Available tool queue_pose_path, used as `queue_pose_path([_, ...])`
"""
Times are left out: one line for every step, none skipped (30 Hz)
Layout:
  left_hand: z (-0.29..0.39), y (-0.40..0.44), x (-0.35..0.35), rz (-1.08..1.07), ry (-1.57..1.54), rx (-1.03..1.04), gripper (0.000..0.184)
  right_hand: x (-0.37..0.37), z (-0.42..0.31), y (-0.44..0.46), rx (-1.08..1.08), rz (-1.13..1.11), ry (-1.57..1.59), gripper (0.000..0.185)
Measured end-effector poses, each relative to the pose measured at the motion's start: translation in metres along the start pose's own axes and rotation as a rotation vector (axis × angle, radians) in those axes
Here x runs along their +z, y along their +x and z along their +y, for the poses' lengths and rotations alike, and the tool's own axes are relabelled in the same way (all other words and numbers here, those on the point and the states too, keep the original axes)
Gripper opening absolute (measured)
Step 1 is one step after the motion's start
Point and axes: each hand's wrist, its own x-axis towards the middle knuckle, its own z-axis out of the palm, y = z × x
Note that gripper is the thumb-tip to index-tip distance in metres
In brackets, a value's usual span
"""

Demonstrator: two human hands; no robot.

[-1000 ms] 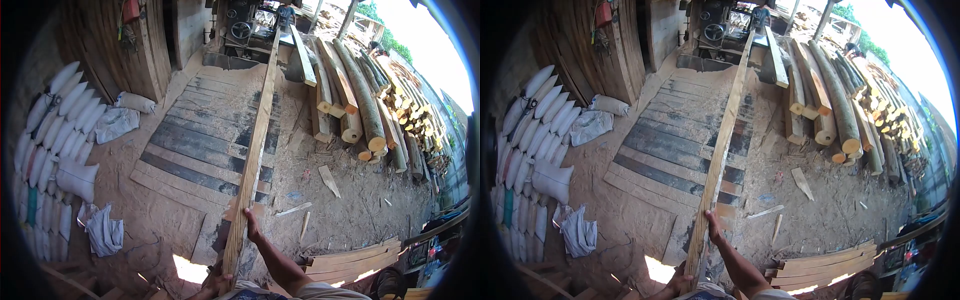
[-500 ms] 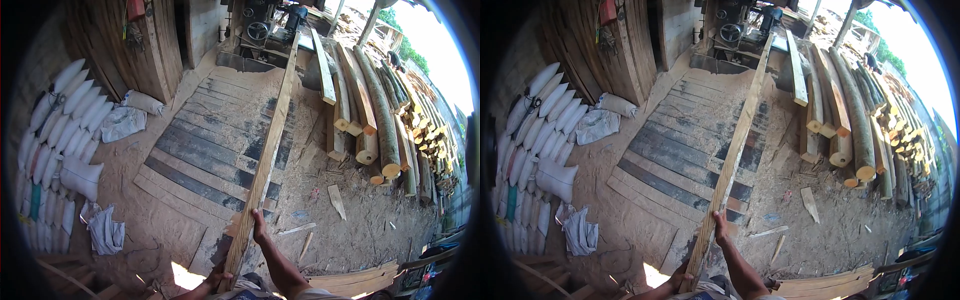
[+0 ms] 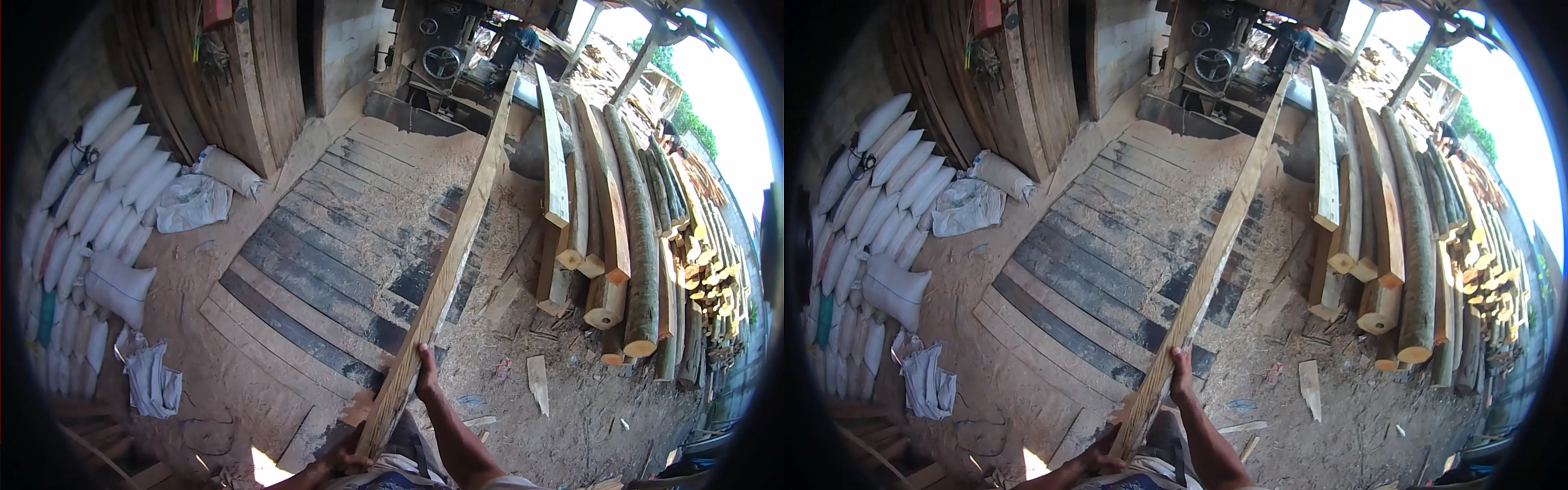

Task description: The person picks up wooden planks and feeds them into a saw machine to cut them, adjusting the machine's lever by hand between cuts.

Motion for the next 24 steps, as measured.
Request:
queue_pose_path([0.004,0.015,0.003,0.027,-0.029,0.010,0.122,-0.001,-0.015,0.015,-0.021,0.015,-0.039,0.075])
queue_pose_path([0.009,0.034,0.003,0.013,-0.011,0.018,0.122,-0.002,-0.031,0.032,-0.041,0.034,-0.076,0.075])
queue_pose_path([0.017,0.057,-0.002,-0.001,0.014,0.031,0.121,-0.001,-0.047,0.050,-0.065,0.048,-0.110,0.075])
queue_pose_path([0.025,0.081,-0.008,-0.012,0.044,0.049,0.121,-0.002,-0.063,0.069,-0.044,0.041,-0.112,0.075])
queue_pose_path([0.033,0.104,-0.014,-0.015,0.082,0.064,0.121,-0.004,-0.079,0.085,-0.022,0.033,-0.110,0.075])
queue_pose_path([0.042,0.125,-0.017,-0.021,0.119,0.077,0.121,-0.004,-0.092,0.101,0.001,0.028,-0.109,0.075])
queue_pose_path([0.050,0.142,-0.018,-0.029,0.153,0.090,0.121,-0.003,-0.104,0.116,-0.007,0.038,-0.104,0.075])
queue_pose_path([0.058,0.160,-0.018,-0.018,0.123,0.071,0.121,-0.003,-0.118,0.133,-0.018,0.048,-0.103,0.075])
queue_pose_path([0.073,0.178,-0.016,-0.008,0.092,0.053,0.122,-0.003,-0.131,0.152,-0.031,0.058,-0.104,0.075])
queue_pose_path([0.087,0.196,-0.014,0.002,0.060,0.036,0.122,-0.003,-0.143,0.171,-0.050,0.064,-0.090,0.075])
queue_pose_path([0.101,0.214,-0.014,0.005,0.036,0.023,0.122,-0.004,-0.156,0.190,-0.066,0.058,-0.112,0.075])
queue_pose_path([0.113,0.231,-0.013,0.006,0.014,0.007,0.122,-0.004,-0.170,0.210,-0.083,0.050,-0.134,0.075])
queue_pose_path([0.126,0.249,-0.014,0.005,-0.006,-0.006,0.122,-0.004,-0.183,0.230,-0.102,0.042,-0.156,0.076])
queue_pose_path([0.137,0.268,-0.015,0.000,-0.026,-0.018,0.122,-0.001,-0.193,0.249,-0.135,0.120,-0.128,0.069])
queue_pose_path([0.148,0.288,-0.017,-0.006,-0.040,-0.028,0.122,-0.007,-0.199,0.273,-0.120,0.108,-0.104,0.069])
queue_pose_path([0.159,0.312,-0.020,-0.014,-0.057,-0.037,0.122,-0.019,-0.202,0.299,-0.106,0.099,-0.080,0.069])
queue_pose_path([0.169,0.338,-0.024,-0.022,-0.074,-0.045,0.123,-0.032,-0.206,0.327,-0.093,0.092,-0.057,0.069])
queue_pose_path([0.182,0.365,-0.025,-0.025,-0.083,-0.042,0.123,-0.036,-0.219,0.350,-0.100,0.080,-0.051,0.069])
queue_pose_path([0.195,0.394,-0.028,-0.031,-0.089,-0.033,0.123,-0.041,-0.231,0.373,-0.105,0.071,-0.046,0.069])
queue_pose_path([0.209,0.422,-0.028,-0.035,-0.078,0.008,0.122,-0.046,-0.246,0.397,-0.114,0.064,-0.041,0.068])
queue_pose_path([0.227,0.450,-0.026,-0.038,-0.067,0.049,0.122,-0.047,-0.263,0.425,-0.116,0.072,-0.044,0.068])
queue_pose_path([0.247,0.479,-0.024,-0.044,-0.059,0.090,0.122,-0.049,-0.281,0.453,-0.116,0.083,-0.049,0.068])
queue_pose_path([0.264,0.501,-0.019,-0.037,-0.093,0.042,0.121,-0.054,-0.297,0.470,-0.101,0.104,-0.054,0.068])
queue_pose_path([0.289,0.522,-0.014,-0.025,-0.129,-0.011,0.121,-0.062,-0.316,0.491,-0.057,0.039,-0.084,0.075])
